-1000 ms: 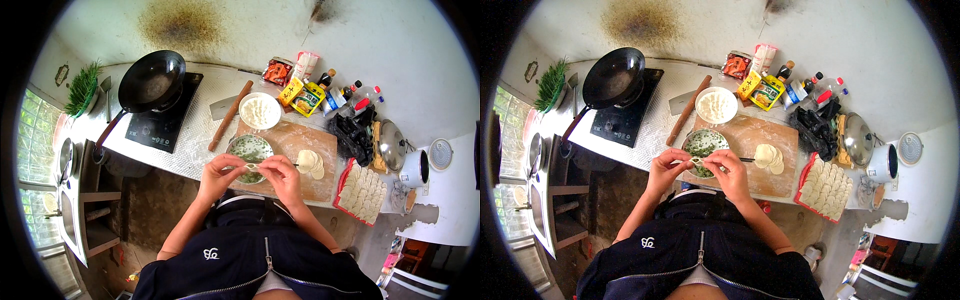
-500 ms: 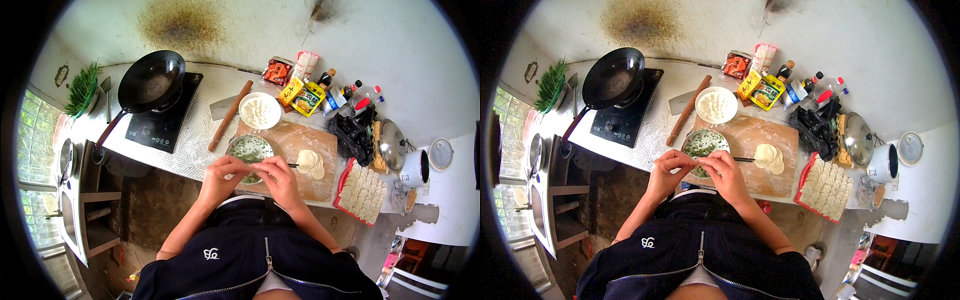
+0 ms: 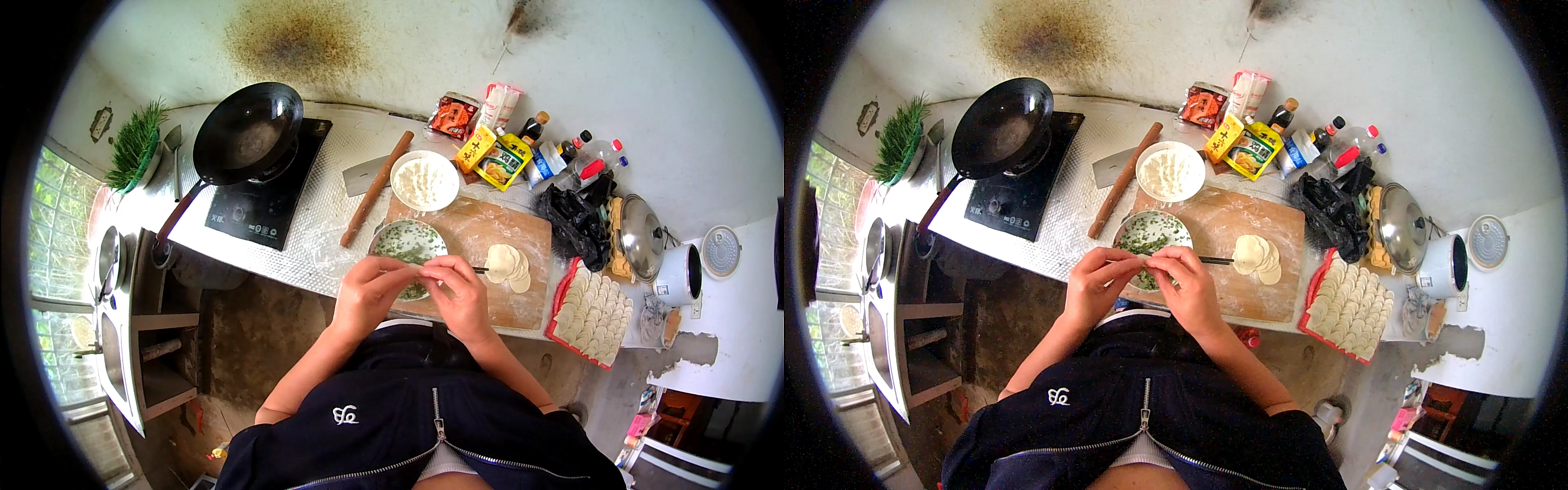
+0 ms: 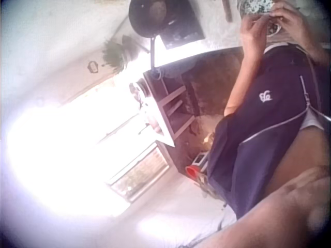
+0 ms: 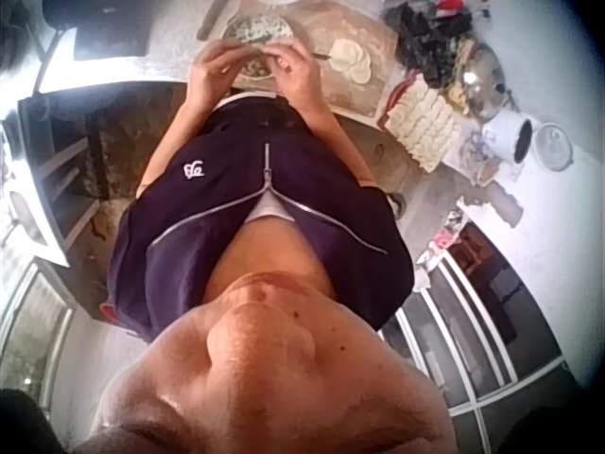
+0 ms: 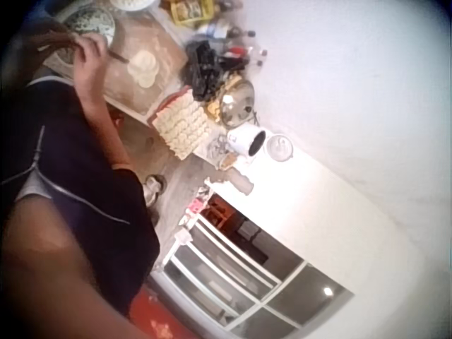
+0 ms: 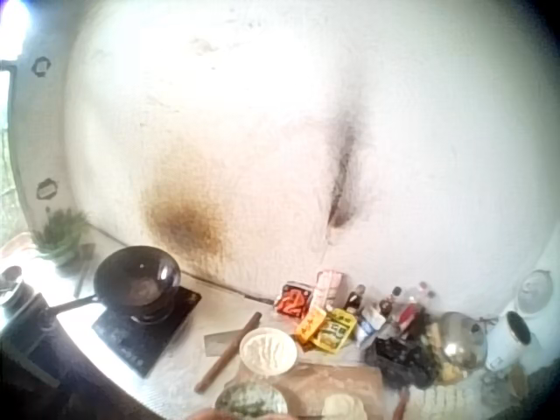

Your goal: The person fills and folds dumplings by hand, using chopsticks to place filling onto dough wrappers and pinching the edges to seal them before placing them on a tray.

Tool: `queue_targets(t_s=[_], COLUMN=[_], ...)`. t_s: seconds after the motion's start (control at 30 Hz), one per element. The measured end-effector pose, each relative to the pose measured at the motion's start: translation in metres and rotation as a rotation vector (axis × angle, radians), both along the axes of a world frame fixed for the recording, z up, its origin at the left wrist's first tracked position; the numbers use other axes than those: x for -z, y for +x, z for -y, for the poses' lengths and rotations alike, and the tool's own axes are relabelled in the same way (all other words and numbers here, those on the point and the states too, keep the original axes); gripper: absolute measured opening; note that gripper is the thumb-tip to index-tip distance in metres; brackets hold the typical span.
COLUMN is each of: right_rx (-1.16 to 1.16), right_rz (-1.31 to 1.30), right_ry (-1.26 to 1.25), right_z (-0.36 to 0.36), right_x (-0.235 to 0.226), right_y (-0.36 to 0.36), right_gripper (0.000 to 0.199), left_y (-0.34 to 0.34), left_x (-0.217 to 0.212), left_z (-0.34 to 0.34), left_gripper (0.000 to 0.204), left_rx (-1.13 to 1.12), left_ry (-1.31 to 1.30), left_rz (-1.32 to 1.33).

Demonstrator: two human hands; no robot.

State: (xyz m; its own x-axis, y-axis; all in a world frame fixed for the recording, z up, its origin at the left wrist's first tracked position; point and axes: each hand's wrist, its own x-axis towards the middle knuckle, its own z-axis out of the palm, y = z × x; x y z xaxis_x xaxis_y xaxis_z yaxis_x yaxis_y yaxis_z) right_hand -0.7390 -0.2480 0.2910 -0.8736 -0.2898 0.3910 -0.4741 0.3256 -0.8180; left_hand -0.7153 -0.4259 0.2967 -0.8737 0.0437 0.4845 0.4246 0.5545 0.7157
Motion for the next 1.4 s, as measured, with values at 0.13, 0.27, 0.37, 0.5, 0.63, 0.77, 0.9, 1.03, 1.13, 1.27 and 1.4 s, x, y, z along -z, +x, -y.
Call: queue_targets(t_s=[0.13, 0.27, 0.37, 0.5, 0.63, 0.77, 0.9, 1.03, 1.13, 1.27, 1.4], right_rx=[0.017, -0.005, -0.025, -0.021, -0.020, -0.024, 0.033, 0.020, -0.010, -0.039, -0.016], right_rz=[-0.051, -0.115, -0.124, -0.132, -0.136, -0.144, 0.092, 0.466, 0.568, 0.483, 0.359], right_ry=[0.009, 0.052, 0.067, 0.076, 0.080, 0.083, -0.036, -0.257, -0.294, -0.239, -0.163], right_z=[0.002, -0.001, -0.002, -0.003, -0.004, -0.005, -0.005, -0.008, -0.010, -0.007, -0.003], right_x=[-0.004, 0.000, 0.001, 0.003, 0.004, 0.006, 0.020, 0.025, 0.024, 0.020, 0.019], right_y=[0.002, 0.001, 0.001, 0.001, 0.001, 0.000, -0.003, -0.006, -0.005, -0.003, -0.003], right_gripper=[0.019, 0.019, 0.020, 0.020, 0.020, 0.020, 0.015, 0.013, 0.013, 0.014, 0.015], left_y=[0.000, 0.000, 0.001, 0.001, 0.001, 0.002, -0.002, -0.005, -0.005, -0.004, -0.002], left_x=[0.004, 0.003, 0.008, 0.008, 0.009, 0.013, 0.001, -0.001, 0.009, 0.021, 0.022], left_z=[0.003, 0.002, 0.004, 0.004, 0.003, 0.001, -0.007, -0.007, 0.005, 0.003, 0.001], left_gripper=[0.024, 0.029, 0.027, 0.023, 0.023, 0.023, 0.027, 0.029, 0.028, 0.022, 0.017], left_rx=[-0.014, -0.006, 0.003, 0.025, 0.030, 0.022, -0.030, -0.106, 0.037, 0.046, 0.009], left_ry=[-0.101, -0.068, -0.066, -0.079, -0.069, -0.035, 0.140, 0.315, 0.297, 0.348, 0.254], left_rz=[-0.085, -0.124, -0.118, -0.111, -0.099, -0.045, 0.138, 0.374, 0.561, 0.548, 0.479])
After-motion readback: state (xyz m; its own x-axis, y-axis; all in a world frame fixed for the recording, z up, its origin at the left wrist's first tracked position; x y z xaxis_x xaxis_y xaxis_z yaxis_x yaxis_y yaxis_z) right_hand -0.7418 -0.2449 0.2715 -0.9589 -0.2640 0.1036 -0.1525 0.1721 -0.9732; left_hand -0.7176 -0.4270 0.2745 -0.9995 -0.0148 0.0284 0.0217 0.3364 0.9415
